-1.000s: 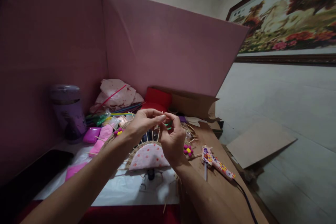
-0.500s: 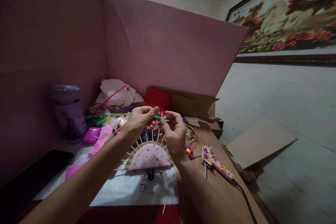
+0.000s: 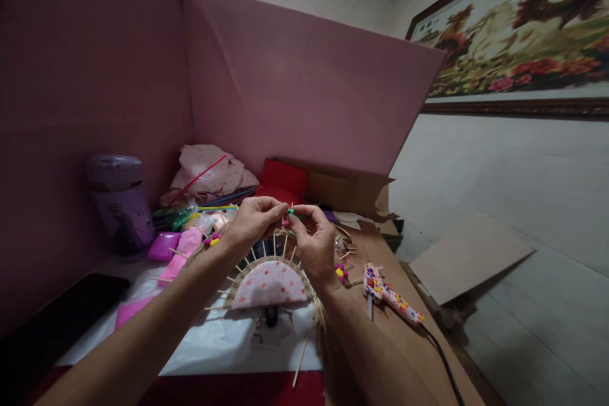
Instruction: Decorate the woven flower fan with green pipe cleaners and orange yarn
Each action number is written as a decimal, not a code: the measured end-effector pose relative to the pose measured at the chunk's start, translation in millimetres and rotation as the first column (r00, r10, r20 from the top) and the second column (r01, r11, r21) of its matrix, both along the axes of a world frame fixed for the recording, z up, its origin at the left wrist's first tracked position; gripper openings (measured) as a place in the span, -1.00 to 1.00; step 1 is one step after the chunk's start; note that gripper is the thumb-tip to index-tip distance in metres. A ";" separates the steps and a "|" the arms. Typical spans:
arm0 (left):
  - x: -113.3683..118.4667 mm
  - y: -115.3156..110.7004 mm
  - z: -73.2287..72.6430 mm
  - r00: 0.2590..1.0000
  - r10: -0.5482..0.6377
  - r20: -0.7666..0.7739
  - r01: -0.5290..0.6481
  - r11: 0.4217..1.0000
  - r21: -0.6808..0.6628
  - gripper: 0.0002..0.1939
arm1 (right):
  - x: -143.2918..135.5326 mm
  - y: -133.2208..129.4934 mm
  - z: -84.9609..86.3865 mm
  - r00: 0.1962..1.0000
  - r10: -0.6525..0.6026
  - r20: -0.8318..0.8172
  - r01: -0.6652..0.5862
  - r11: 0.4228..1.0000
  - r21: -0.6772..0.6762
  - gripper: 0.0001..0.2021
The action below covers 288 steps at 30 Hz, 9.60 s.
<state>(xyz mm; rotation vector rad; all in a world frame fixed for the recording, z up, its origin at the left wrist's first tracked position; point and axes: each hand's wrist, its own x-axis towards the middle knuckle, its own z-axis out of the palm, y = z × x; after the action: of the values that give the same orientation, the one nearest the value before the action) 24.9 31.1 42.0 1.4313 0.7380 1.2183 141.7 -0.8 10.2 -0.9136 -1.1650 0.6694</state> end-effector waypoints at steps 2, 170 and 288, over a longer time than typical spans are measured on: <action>-0.1 2.3 -1.2 1.000 0.006 -0.022 -0.005 1.000 0.011 -0.56 | 0.1 0.6 -0.3 1.000 0.000 -0.023 0.000 1.000 -0.005 -0.78; 1.2 10.2 -21.5 0.933 -0.324 0.156 0.347 0.926 -0.148 -0.78 | 21.6 10.0 -3.0 0.989 0.145 -0.009 -0.143 0.985 0.097 -0.44; 6.9 5.0 -22.8 0.919 -0.351 0.179 0.381 0.908 -0.172 -0.64 | 14.4 10.8 -5.4 0.987 0.071 -0.145 -0.064 0.997 0.054 -0.60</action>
<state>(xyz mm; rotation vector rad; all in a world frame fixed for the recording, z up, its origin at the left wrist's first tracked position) 31.9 36.1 19.2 1.2291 0.4516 0.9120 156.1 10.0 4.8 -0.7731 -1.0793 0.7473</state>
